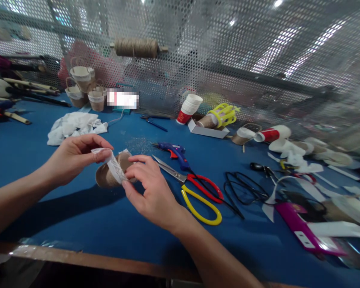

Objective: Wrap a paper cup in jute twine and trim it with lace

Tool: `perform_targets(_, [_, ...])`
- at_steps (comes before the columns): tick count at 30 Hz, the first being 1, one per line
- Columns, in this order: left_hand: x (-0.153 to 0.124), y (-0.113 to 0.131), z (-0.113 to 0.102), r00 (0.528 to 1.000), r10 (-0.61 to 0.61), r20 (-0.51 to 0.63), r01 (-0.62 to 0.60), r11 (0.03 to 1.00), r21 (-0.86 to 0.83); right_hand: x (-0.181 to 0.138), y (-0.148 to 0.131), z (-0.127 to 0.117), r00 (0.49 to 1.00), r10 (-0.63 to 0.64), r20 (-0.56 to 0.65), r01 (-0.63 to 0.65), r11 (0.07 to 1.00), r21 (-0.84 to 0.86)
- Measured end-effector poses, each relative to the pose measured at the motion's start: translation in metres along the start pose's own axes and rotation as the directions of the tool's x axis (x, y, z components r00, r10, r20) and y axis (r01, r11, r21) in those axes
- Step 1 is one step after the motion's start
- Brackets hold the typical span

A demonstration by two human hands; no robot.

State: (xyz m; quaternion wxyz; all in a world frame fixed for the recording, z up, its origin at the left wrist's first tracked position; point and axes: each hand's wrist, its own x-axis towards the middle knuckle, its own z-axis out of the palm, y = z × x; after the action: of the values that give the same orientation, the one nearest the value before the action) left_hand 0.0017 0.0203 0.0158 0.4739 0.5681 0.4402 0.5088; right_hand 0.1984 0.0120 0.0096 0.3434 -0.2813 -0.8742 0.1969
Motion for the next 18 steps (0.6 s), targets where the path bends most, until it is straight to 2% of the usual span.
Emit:
perform_targets(5, [0.0004,-0.0007,-0.0005,1.000,0.002,0.021,-0.002,1.000,0.025,-0.0001,-0.0011,-0.0003,0.998,-0.067,0.007,0.067,0.997,-0.025])
perform_targets(18, [0.0030,-0.0035,-0.0010,0.999,-0.002,0.038,0.001,0.999,0.035,-0.0002,-0.0027,0.0004,0.991,-0.135,0.019,0.136,0.990,-0.039])
